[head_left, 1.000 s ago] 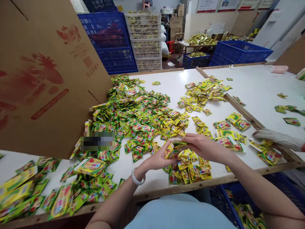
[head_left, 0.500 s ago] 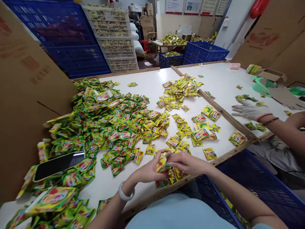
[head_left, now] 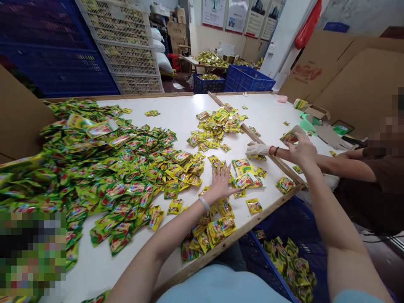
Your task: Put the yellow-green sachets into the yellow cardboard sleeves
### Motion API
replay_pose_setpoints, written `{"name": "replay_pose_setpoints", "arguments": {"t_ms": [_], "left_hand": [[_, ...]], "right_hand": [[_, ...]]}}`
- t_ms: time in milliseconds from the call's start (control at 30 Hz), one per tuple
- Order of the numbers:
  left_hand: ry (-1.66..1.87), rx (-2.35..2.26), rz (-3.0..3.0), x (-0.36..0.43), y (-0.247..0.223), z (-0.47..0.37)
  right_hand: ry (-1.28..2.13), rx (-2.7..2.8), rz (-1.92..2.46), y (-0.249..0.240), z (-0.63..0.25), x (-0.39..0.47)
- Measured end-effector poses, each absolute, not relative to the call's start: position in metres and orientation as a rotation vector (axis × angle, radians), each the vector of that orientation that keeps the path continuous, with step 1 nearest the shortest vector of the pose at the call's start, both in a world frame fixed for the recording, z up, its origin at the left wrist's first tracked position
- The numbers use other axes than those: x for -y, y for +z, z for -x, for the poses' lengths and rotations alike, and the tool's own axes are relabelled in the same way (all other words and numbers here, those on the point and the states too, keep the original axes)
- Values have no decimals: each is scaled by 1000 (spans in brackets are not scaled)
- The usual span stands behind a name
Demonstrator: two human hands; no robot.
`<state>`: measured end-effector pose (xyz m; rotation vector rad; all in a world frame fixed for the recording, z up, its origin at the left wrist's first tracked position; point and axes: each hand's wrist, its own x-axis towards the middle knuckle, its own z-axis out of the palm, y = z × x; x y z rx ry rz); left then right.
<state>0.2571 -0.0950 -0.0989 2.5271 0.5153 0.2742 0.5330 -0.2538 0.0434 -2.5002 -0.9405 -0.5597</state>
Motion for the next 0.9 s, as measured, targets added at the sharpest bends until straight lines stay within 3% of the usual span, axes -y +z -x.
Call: {"name": "replay_pose_setpoints", "arguments": {"t_ms": [100, 167, 233, 400, 900], "left_hand": [[150, -548, -2642, 90, -109, -286], [137, -555, -2692, 87, -118, -289], [196, -537, -2740, 86, -126, -285], [240, -507, -2772, 83, -134, -268], [314, -382, -2715, 77, -134, -251]], "right_hand": [[-250, 1520, 2499, 21, -519, 245], [84, 2082, 2396, -18, -488, 241], [196, 2363, 2385, -58, -456, 240], [-131, 2334, 2523, -100, -425, 248], [-56, 2365, 2328, -107, -461, 243]]}}
